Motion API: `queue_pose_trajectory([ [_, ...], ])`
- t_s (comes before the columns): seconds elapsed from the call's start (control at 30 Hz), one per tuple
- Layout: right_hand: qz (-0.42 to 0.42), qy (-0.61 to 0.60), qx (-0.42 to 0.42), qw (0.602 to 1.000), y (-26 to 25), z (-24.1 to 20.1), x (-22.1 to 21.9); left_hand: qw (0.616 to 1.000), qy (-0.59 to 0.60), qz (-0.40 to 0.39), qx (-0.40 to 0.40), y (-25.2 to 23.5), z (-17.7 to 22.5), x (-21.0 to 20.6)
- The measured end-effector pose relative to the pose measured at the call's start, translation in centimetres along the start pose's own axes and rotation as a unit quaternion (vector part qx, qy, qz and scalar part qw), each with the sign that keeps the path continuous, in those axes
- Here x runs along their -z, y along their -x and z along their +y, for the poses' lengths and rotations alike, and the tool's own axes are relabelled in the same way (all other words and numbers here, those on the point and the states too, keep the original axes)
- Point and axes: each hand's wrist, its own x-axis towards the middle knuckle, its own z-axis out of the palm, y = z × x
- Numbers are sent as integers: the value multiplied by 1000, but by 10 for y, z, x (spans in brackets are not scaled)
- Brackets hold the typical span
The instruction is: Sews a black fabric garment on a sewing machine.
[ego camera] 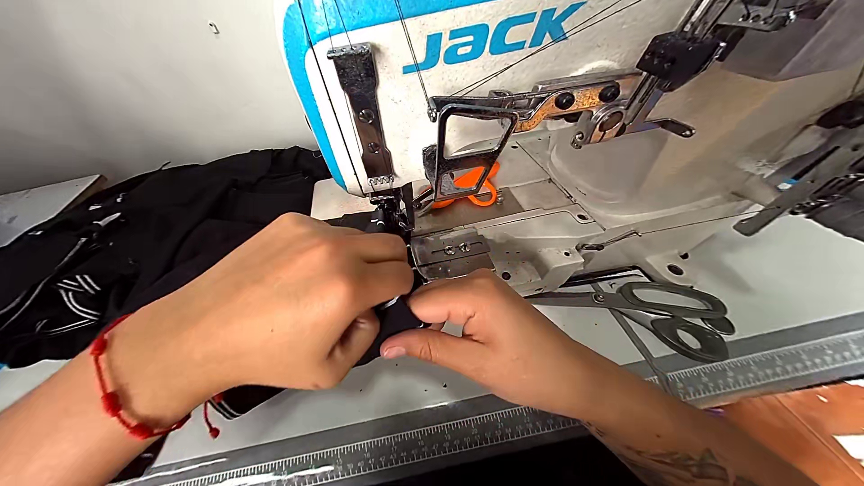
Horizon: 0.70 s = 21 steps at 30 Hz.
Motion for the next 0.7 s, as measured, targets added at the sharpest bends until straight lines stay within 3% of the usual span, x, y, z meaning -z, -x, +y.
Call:
queue_pose_trajectory([
  [0.1,11,26,37,999,5,7,-10,998,-39,-46,-21,-1,-3,10],
  [0.23,32,52,50,997,11,16,-22,992,-74,-96,14,10,-24,5],
  [0.5,66,54,57,995,6,21,-21,997,-57,-46,17,10,-8,17],
  [0.7,74,51,46,995,6,24,-22,992,-101,-72,31,15,-21,13],
])
